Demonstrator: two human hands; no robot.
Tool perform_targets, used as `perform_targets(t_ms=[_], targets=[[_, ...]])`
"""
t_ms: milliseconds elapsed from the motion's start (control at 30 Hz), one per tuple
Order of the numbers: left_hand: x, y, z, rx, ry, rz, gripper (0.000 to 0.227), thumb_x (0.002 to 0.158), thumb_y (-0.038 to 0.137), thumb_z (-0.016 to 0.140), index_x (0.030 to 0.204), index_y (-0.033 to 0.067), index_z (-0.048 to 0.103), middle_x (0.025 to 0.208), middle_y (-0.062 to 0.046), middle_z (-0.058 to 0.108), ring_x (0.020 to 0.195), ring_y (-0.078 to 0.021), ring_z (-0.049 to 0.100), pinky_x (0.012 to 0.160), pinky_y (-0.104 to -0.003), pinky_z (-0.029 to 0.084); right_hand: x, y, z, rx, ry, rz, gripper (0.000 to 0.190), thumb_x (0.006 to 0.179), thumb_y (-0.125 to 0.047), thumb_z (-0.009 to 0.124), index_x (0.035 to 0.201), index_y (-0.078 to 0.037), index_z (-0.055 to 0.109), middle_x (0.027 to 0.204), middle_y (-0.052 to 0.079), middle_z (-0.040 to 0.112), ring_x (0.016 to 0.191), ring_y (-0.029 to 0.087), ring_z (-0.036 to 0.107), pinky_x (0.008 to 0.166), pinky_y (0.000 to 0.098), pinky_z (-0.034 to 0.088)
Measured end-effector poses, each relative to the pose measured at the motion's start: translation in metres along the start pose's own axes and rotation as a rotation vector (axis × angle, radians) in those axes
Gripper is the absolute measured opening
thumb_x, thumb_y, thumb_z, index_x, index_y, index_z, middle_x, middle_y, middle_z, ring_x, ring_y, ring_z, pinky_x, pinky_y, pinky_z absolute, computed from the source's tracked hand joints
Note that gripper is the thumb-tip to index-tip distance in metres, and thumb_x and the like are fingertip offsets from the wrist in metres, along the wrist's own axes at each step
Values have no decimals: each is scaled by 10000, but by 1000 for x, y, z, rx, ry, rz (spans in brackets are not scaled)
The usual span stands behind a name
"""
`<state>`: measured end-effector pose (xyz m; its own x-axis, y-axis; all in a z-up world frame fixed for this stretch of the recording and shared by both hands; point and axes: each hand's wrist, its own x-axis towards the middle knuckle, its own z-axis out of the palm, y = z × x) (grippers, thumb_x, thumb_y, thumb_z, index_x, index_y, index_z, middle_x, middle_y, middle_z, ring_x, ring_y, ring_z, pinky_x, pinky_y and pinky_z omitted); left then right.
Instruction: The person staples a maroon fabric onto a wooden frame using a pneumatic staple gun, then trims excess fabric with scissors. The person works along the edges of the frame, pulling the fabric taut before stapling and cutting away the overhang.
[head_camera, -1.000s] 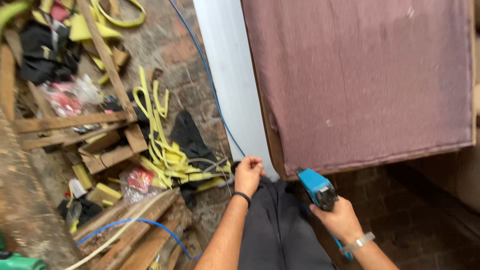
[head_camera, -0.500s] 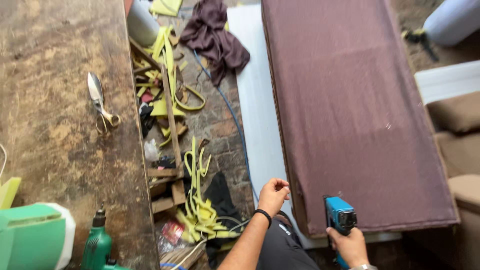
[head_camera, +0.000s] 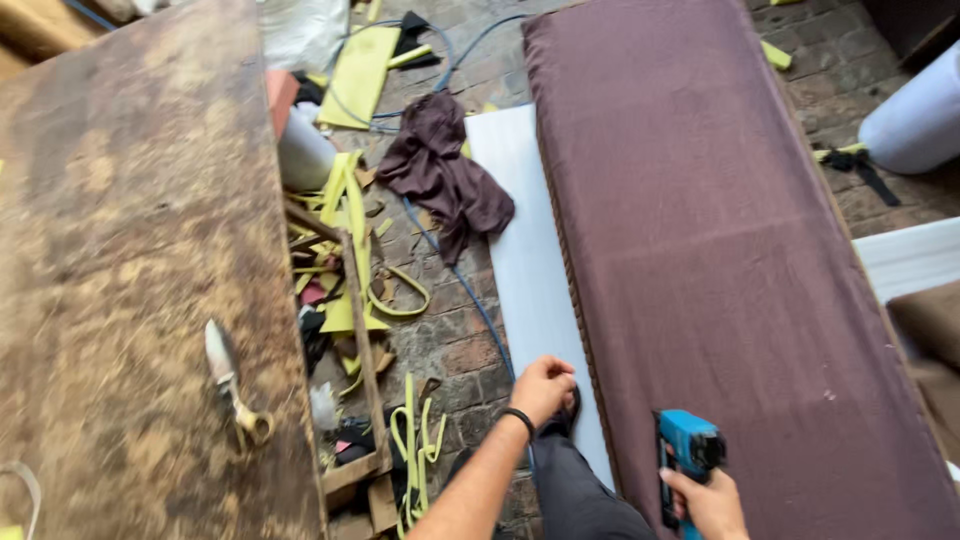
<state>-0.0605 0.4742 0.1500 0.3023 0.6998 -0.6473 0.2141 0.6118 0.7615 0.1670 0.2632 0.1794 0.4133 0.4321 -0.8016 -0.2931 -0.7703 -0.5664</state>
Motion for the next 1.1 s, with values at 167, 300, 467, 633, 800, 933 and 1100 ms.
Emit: perform_targets(t_ms=[167, 300, 467, 633, 800, 933, 1100], targets=[[71, 74, -39, 45, 49, 84, 139, 875, 66, 654, 1001, 17, 686, 860, -52, 724, 691, -129, 699, 658, -292, 596, 45, -116, 44, -167, -9, -99, 240, 865, -117, 796, 874, 55, 628, 584, 87, 574, 455, 199, 537, 449, 387, 454], [123, 134, -55, 103, -12, 58, 149, 885, 96, 669, 1013, 22, 681, 871, -44, 721, 687, -128, 702, 650, -276, 582, 67, -239, 83, -163, -126, -137, 190, 844, -114, 777, 825, -19, 614, 569, 79, 549, 455, 196, 505, 445, 371, 410], [203, 194, -80, -8, -144, 11, 201, 873, 126, 681, 1064, 65, 669, 898, -11, 710, 691, -96, 687, 593, -266, 518, 101, -373, 156, 88, -165, -331, 301, 829, -75, 749, 1046, 9, 558, 676, 86, 585, 509, 199, 570, 474, 387, 493], [309, 245, -132, 5, -192, -82, 225, 889, 175, 691, 1092, 80, 669, 911, -5, 723, 694, -95, 668, 601, -265, 520, 166, -485, 231, -8, -136, -606, 795, 796, -28, 745, 1493, -23, 361, 1084, 114, 724, 898, 160, 701, 742, 304, 572], [415, 315, -174, 43, -182, -10, 235, 900, 181, 685, 1095, 49, 681, 902, -33, 720, 691, -117, 672, 596, -286, 503, 247, -590, 289, -52, -8, -545, 761, 820, -12, 758, 1495, -30, 407, 1121, 148, 723, 956, 201, 713, 787, 360, 591], [484, 356, -190, 77, -191, -44, 234, 889, 163, 669, 1098, 57, 675, 902, -10, 726, 710, -96, 680, 631, -276, 520, 311, -649, 306, -190, 55, -538, 787, 803, -19, 795, 1491, -44, 415, 1084, 152, 743, 951, 196, 704, 812, 352, 582], [573, 383, -182, 20, -163, -17, 287, 880, 168, 705, 1122, 16, 681, 892, -69, 717, 737, -167, 677, 675, -339, 550, 408, -700, 313, -463, 135, -452, 806, 754, -83, 852, 1452, -110, 450, 1157, 166, 750, 1009, 222, 728, 834, 370, 586]])
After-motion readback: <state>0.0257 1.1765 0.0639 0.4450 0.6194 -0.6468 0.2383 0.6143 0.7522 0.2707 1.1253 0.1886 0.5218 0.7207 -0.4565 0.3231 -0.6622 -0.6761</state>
